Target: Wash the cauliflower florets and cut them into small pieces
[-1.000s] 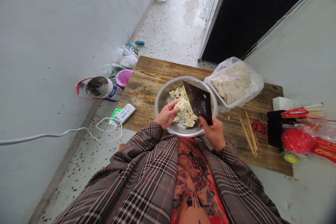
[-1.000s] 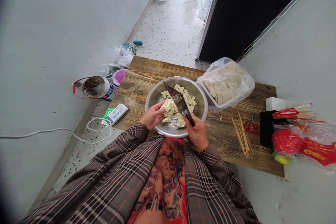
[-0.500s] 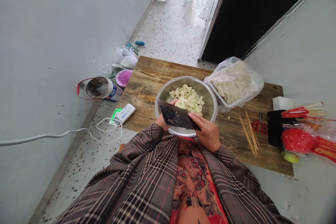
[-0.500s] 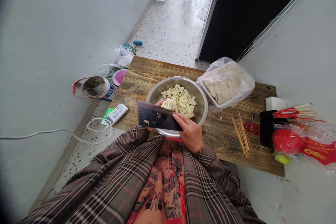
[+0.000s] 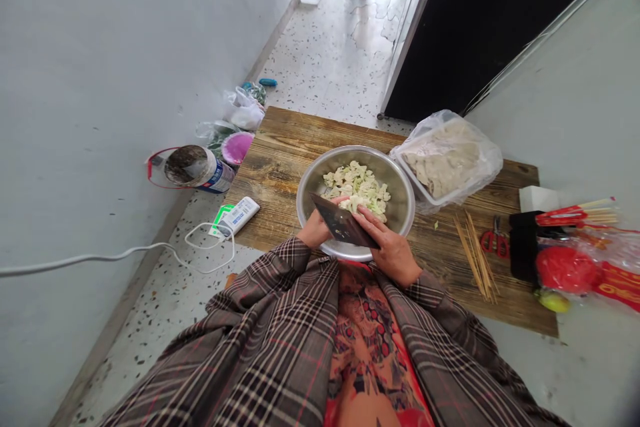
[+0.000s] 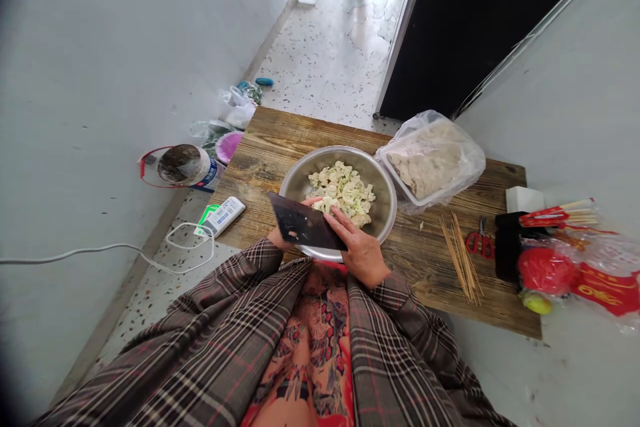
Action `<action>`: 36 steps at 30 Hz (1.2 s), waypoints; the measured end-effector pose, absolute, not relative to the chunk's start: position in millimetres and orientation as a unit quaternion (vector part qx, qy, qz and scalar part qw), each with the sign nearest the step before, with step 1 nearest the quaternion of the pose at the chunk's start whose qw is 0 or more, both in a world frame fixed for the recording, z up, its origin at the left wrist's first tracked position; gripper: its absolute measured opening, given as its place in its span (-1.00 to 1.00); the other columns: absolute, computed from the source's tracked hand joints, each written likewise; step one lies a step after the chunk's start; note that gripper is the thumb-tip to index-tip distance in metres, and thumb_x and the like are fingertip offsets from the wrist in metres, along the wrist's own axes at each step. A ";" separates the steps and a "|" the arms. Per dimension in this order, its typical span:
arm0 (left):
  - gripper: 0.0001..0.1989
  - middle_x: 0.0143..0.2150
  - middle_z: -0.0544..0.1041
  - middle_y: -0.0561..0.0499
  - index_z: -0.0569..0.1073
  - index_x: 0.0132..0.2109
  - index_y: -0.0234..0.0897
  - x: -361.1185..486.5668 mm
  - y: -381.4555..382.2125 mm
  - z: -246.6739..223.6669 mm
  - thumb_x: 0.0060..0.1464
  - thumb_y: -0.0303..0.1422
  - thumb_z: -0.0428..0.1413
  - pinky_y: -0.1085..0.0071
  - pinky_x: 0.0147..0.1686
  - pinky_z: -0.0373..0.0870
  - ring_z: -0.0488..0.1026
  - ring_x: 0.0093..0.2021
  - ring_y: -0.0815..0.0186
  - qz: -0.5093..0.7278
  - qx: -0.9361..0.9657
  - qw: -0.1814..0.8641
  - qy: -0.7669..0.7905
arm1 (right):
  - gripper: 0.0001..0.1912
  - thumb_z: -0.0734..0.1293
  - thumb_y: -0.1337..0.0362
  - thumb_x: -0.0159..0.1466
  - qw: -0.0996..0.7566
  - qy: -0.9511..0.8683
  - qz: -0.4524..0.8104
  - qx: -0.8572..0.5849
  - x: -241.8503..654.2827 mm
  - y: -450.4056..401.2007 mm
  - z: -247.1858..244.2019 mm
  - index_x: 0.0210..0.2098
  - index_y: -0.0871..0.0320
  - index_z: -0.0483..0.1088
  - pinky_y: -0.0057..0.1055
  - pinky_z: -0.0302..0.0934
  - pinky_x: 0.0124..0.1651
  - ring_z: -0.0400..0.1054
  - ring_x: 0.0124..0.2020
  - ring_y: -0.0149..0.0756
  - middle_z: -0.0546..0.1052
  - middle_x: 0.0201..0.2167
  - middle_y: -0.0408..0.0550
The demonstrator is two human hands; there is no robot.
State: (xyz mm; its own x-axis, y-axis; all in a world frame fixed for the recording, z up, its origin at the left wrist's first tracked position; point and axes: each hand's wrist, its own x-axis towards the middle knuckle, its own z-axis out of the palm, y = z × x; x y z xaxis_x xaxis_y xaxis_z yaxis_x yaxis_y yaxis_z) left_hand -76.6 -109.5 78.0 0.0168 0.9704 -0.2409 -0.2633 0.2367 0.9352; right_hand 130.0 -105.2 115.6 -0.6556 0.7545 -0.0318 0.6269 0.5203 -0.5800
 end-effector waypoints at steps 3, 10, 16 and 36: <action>-0.52 -0.18 0.58 -0.08 0.53 0.00 -0.26 -71.8 -112.6 74.7 -0.15 -0.37 0.30 0.21 0.07 0.31 0.47 -0.06 0.12 0.495 0.354 0.639 0.470 | -0.33 0.18 0.50 0.19 0.150 -0.833 0.326 -0.422 128.3 -106.8 109.6 0.27 -0.02 0.19 -0.39 0.31 0.11 0.33 0.16 -0.30 0.33 0.25 -0.13; -0.40 0.01 0.55 -0.12 0.44 0.14 -0.26 -67.8 -111.6 55.1 -0.09 -0.28 0.31 0.34 -0.05 0.36 0.48 -0.06 0.19 0.509 0.262 0.721 0.391 | -0.52 0.21 0.02 0.29 0.211 -0.656 0.475 -0.548 125.7 -106.3 102.4 -0.55 0.19 0.51 -0.49 0.21 -0.57 0.30 -0.68 -0.40 0.48 -0.69 -0.10; -0.39 0.15 0.46 -0.19 0.42 0.16 -0.26 -75.1 -114.6 60.7 -0.08 -0.31 0.31 0.32 -0.02 0.38 0.45 0.04 0.15 0.487 0.270 0.737 0.383 | -0.51 0.27 -0.07 0.21 0.276 -0.535 0.492 -0.628 139.1 -94.7 98.0 -0.57 0.22 0.47 -0.46 0.11 -0.64 0.23 -0.71 -0.40 0.51 -0.65 -0.03; -0.44 -0.43 0.31 0.10 0.42 0.08 -0.33 -72.0 -103.4 53.4 -0.01 -0.12 0.23 0.57 -0.58 0.15 0.14 -0.51 0.49 0.471 0.339 0.628 0.518 | -0.68 0.21 0.14 0.31 0.214 -0.734 0.425 -0.484 131.6 -101.2 113.4 -0.49 0.13 0.42 -0.42 0.27 -0.29 0.37 -0.48 -0.33 0.51 -0.53 -0.08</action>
State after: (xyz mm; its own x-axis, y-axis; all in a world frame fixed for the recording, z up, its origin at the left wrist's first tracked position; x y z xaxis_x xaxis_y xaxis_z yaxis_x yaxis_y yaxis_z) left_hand -72.0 -103.4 53.4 0.0197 0.9434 -0.3311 -0.2406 0.3259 0.9143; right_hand 131.6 -101.2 113.4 -0.4392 0.8930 -0.0981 0.5289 0.1688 -0.8317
